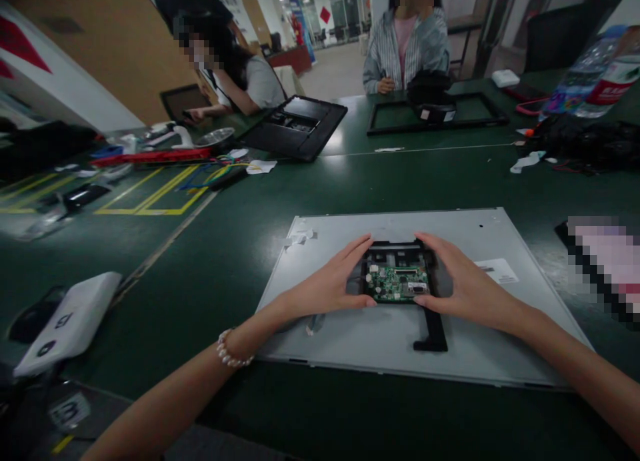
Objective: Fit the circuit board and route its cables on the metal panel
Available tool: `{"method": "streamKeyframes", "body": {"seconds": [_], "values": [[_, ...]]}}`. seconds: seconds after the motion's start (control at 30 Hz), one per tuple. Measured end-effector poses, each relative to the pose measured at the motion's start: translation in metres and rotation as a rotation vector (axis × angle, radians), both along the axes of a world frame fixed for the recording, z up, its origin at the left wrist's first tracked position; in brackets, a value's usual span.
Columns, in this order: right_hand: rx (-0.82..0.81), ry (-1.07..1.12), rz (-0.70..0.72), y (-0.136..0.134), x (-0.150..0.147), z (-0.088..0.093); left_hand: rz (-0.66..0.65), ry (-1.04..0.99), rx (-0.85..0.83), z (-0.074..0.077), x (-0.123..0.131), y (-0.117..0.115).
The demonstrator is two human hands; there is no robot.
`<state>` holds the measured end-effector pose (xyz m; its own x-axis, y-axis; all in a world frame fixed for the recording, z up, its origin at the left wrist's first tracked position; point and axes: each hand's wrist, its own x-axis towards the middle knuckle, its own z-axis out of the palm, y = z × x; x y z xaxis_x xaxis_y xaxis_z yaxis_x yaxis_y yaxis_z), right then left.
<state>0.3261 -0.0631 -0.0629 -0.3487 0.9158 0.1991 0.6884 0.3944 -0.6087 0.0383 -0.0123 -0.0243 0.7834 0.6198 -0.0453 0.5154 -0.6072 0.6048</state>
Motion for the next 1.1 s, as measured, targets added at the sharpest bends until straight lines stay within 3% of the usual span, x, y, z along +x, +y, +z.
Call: {"method": "streamKeyframes", "body": {"seconds": [0.2, 0.33, 0.43, 0.57, 0.77, 0.9, 1.1], "values": [[0.019, 0.001, 0.062, 0.0, 0.003, 0.003, 0.0, -0.054, 0.024, -0.007, -0.002, 0.002], [0.1, -0.034, 0.072, 0.015, -0.005, 0.019, -0.017, -0.068, 0.041, -0.009, -0.003, 0.001], [0.234, -0.075, 0.201, 0.04, -0.032, 0.039, -0.026, -0.09, 0.067, -0.012, -0.003, 0.001], [0.395, -0.147, 0.465, 0.085, -0.093, 0.062, -0.01, -0.091, 0.069, -0.014, -0.002, 0.0], [0.463, -0.37, 0.692, 0.138, -0.172, 0.062, -0.045, -0.116, 0.107, -0.016, -0.001, 0.001], [0.464, -0.4, 0.736, 0.152, -0.194, 0.059, -0.05, -0.102, 0.125, -0.018, -0.002, 0.001], [0.45, -0.438, 0.706, 0.151, -0.207, 0.057, -0.053, -0.111, 0.108, -0.017, -0.002, 0.0]]}}
